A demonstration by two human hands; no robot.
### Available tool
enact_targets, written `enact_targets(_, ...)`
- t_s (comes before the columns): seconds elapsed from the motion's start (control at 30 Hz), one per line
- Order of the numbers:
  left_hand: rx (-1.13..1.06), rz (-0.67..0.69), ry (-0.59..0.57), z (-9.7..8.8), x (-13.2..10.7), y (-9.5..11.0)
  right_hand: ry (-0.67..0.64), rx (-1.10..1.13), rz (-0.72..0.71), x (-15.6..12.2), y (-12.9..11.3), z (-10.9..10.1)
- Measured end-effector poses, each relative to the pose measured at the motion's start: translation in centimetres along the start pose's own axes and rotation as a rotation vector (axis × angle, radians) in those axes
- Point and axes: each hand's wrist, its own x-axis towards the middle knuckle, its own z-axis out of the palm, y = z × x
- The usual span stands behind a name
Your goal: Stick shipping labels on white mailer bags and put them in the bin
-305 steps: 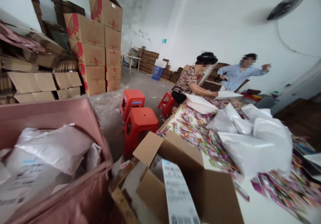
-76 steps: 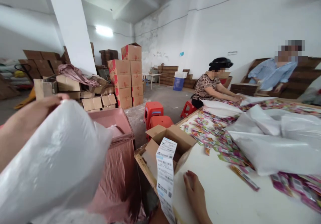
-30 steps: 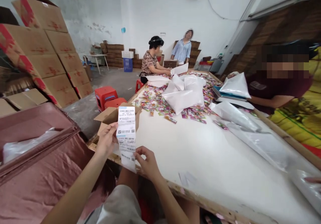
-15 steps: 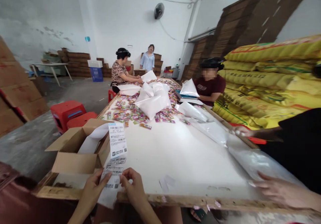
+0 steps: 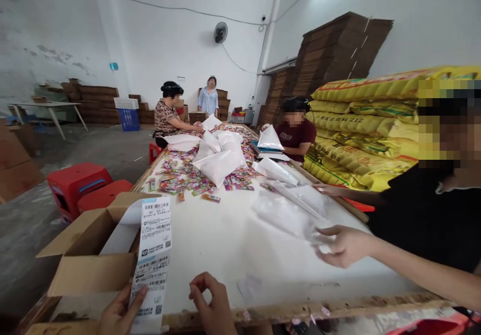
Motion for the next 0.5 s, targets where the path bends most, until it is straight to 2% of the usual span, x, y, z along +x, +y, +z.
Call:
enact_targets(0.13,-0.12,-0.08,-0.053,-0.1,-0.7,1.1,0.11,-0.167,-0.215,1.3,0.2,-3.0)
enact_targets(0.23,-0.156,-0.086,-0.067,-0.1,-1.0,2.0,0.28,-0.36,-0.265,4.1,1.4,-7.1)
enact_targets(0.3,-0.176,-0.079,-0.078,0.0,-1.2,2.4,0.427,-0.473,-0.132,6.3,2.7,-10.7)
enact_targets(0.37,-0.195,-0.054,-0.058,0.2,-1.6,2.6,0.541,-0.456,0.102,8.4,4.0,-14.3)
enact_targets(0.43,-0.206,-0.032,-0.027,0.6,-2.1,2.7,0.579,-0.349,0.313,9.9,5.0,-17.2)
enact_targets(0.5,-0.221,0.0,0.002,1.2,-2.6,2.8,0.543,-0.237,0.414,10.4,5.8,-18.4)
